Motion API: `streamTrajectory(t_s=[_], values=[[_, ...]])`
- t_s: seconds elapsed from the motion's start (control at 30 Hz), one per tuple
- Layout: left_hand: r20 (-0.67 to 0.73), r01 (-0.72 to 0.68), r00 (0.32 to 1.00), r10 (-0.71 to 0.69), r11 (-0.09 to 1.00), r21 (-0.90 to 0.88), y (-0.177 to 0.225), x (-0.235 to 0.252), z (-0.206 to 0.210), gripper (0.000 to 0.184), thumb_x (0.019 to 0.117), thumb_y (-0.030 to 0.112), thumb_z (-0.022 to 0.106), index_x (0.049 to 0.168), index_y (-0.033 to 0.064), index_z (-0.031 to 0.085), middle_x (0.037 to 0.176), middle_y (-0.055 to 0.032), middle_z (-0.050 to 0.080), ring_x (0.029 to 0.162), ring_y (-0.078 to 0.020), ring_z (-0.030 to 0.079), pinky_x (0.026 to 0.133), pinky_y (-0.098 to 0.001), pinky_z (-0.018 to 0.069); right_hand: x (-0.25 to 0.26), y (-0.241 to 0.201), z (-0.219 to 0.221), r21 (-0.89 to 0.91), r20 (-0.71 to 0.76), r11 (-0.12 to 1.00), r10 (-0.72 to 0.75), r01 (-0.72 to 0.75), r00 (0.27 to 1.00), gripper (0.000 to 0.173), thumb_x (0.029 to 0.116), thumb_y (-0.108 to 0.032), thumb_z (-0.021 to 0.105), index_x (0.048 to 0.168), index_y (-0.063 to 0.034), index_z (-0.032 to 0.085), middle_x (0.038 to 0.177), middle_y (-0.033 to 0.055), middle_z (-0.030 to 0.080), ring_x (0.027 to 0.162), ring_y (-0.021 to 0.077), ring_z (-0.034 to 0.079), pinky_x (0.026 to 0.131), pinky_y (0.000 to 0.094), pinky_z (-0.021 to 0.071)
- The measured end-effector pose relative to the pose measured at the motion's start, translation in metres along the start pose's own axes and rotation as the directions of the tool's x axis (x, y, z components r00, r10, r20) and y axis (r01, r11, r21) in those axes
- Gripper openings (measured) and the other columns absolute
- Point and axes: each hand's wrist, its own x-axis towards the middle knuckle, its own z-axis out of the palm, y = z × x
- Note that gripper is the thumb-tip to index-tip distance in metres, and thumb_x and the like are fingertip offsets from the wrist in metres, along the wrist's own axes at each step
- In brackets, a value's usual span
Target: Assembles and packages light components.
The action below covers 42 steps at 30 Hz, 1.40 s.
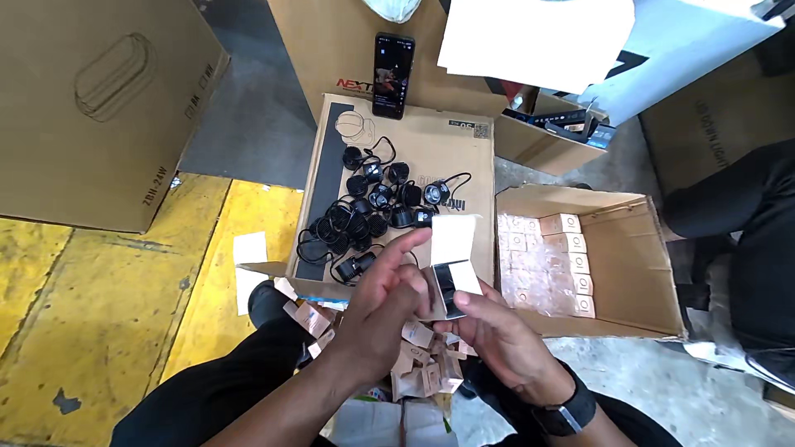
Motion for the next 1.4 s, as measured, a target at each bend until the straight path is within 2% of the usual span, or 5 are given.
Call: streamTrajectory(t_s=[0.23, 0.53, 0.77, 0.93, 1.4], values=[[-0.177, 0.151, 0.979, -0.099, 0.939, 0.308, -0.001, 0.003, 0.003, 0.041, 0.0965, 0.028, 0.068, 0.134, 0.0104, 0.064, 0.117, -0.0029, 0.068, 0.105, -0.0152, 0.066, 0.086, -0.0299, 0.0576, -0.003, -0.006, 0.005, -0.144, -0.025, 0.989, -0.045, 0.041, 0.999, 0.064, 0.0903, -0.024, 0.073, 0.143, -0.0017, 0.043, 0.117, 0.0142, 0.068, 0.096, 0.0214, 0.07, 0.081, 0.036, 0.0614], [-0.166, -0.02, 0.983, 0.08, 0.941, 0.336, -0.003, 0.005, 0.003, 0.014, 0.0972, 0.006, 0.063, 0.111, 0.0045, 0.067, 0.109, -0.0055, 0.069, 0.094, -0.0149, 0.069, 0.081, -0.0283, 0.0607, 0.0, 0.001, -0.001, -0.129, 0.122, 0.987, -0.079, 0.095, 0.989, 0.086, 0.0956, -0.065, 0.057, 0.149, -0.0007, 0.039, 0.125, 0.0163, 0.066, 0.101, 0.0235, 0.07, 0.085, 0.0378, 0.06], [-0.152, -0.059, 0.981, 0.119, 0.935, 0.351, -0.002, 0.004, 0.0, 0.009, 0.0945, 0.002, 0.063, 0.102, 0.0062, 0.065, 0.107, -0.0058, 0.07, 0.096, -0.0159, 0.069, 0.08, -0.0295, 0.0606, -0.004, -0.006, 0.009, -0.252, 0.129, 0.96, -0.089, 0.119, 0.988, 0.076, 0.086, -0.004, 0.077, 0.15, 0.0027, 0.036, 0.126, 0.0136, 0.066, 0.109, 0.0214, 0.069, 0.096, 0.0375, 0.0592], [-0.113, 0.031, 0.993, 0.014, 0.922, 0.386, -0.004, 0.004, 0.0, 0.012, 0.0896, 0.009, 0.072, 0.1, 0.0086, 0.067, 0.107, -0.0043, 0.069, 0.094, -0.0135, 0.068, 0.081, -0.0284, 0.0604, -0.002, -0.005, 0.011, -0.344, 0.037, 0.936, -0.064, 0.073, 0.997, 0.079, 0.0798, 0.003, 0.081, 0.149, -0.0001, 0.042, 0.119, 0.014, 0.069, 0.105, 0.0243, 0.071, 0.092, 0.0389, 0.0616], [0.181, -0.162, 0.983, 0.044, 0.678, 0.717, -0.009, -0.004, 0.002, 0.066, 0.0867, 0.048, 0.071, 0.147, 0.0242, 0.058, 0.14, -0.0012, 0.058, 0.125, -0.0158, 0.057, 0.102, -0.0439, 0.0526, -0.002, -0.003, 0.01, -0.33, 0.005, 0.937, -0.116, 0.111, 0.993, 0.075, 0.0781, -0.002, 0.082, 0.142, 0.0009, 0.043, 0.116, 0.0156, 0.069, 0.1, 0.0254, 0.072, 0.088, 0.0404, 0.0627]])
